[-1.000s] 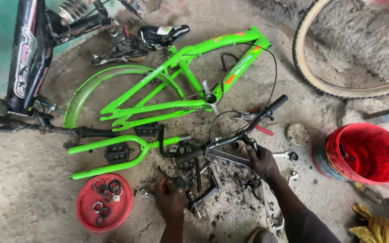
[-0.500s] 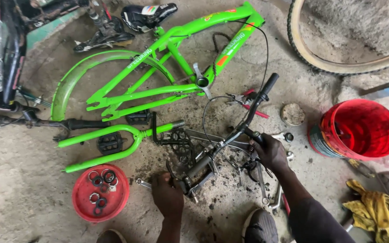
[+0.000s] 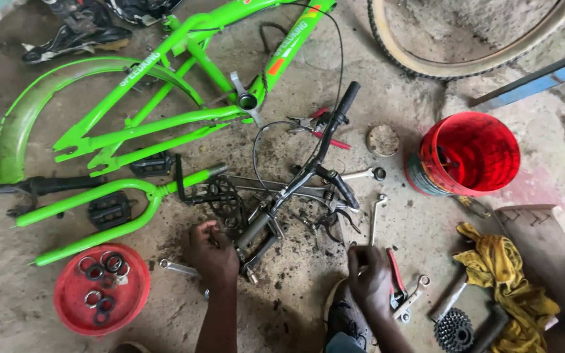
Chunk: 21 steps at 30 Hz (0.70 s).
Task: Repairing a bicycle by assembling the handlebars and fork onto the frame using tools like a wrench and hammer.
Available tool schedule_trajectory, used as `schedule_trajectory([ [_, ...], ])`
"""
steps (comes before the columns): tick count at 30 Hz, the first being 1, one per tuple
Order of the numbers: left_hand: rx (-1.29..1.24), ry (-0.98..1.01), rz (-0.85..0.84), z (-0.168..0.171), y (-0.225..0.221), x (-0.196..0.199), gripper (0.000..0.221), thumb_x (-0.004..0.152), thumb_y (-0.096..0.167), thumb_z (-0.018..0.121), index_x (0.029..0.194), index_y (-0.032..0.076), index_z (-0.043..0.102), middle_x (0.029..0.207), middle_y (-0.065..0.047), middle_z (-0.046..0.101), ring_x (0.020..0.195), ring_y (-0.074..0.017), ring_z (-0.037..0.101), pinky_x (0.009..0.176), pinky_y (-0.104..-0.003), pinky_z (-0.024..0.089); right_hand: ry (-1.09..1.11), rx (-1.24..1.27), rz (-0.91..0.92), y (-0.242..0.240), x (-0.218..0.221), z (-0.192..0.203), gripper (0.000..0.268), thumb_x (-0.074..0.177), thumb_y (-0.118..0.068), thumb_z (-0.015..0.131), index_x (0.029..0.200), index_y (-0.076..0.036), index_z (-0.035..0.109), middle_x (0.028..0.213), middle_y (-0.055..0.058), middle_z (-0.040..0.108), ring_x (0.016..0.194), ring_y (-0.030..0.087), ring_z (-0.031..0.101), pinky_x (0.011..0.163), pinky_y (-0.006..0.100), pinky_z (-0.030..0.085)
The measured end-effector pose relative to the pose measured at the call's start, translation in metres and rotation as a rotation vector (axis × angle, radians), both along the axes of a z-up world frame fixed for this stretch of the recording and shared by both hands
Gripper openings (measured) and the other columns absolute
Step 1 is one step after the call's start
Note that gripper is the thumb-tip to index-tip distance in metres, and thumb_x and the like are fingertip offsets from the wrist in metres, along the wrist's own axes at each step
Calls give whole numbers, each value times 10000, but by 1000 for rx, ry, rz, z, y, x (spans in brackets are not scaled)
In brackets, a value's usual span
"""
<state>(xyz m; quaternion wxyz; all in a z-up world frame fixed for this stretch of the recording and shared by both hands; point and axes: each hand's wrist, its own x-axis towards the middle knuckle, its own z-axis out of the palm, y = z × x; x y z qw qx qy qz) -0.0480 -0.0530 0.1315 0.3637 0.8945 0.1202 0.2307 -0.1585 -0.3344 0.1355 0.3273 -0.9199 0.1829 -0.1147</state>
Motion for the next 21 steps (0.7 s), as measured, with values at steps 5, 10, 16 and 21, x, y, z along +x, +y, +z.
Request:
schedule_trajectory([
  [5,-78,128,-149,-8,-2,9,140,927,23,678,1048,85,646,935,-64,569,771,-185,536,647,-350,485,146,62,28,12,-32,-6,90,865,-143,706,927,-77,705,817,62,734,641,173,697,579,296,603],
  [10,-86,99,-156,11,-18,10,166,911,-37,668,1046,60,662,938,-58,569,788,-176,531,663,-341,485,-26,-52,133,0,-46,-1,60,837,-141,734,812,-92,709,704,15,697,543,125,606,494,254,512],
  [16,-125,-177,-420,23,-68,1,33,955,100,634,987,91,633,852,-28,568,718,-173,516,623,-316,467,-87,-83,251,3,-55,-7,120,809,-181,739,760,-98,669,754,34,707,643,170,637,621,306,570],
  [21,-330,6,-17,22,-44,1,133,987,21,542,1032,45,665,942,-61,692,655,-126,590,567,-289,551,-38,104,305,24,-47,11,95,796,-163,763,824,-92,705,786,36,693,624,203,619,584,304,516],
])
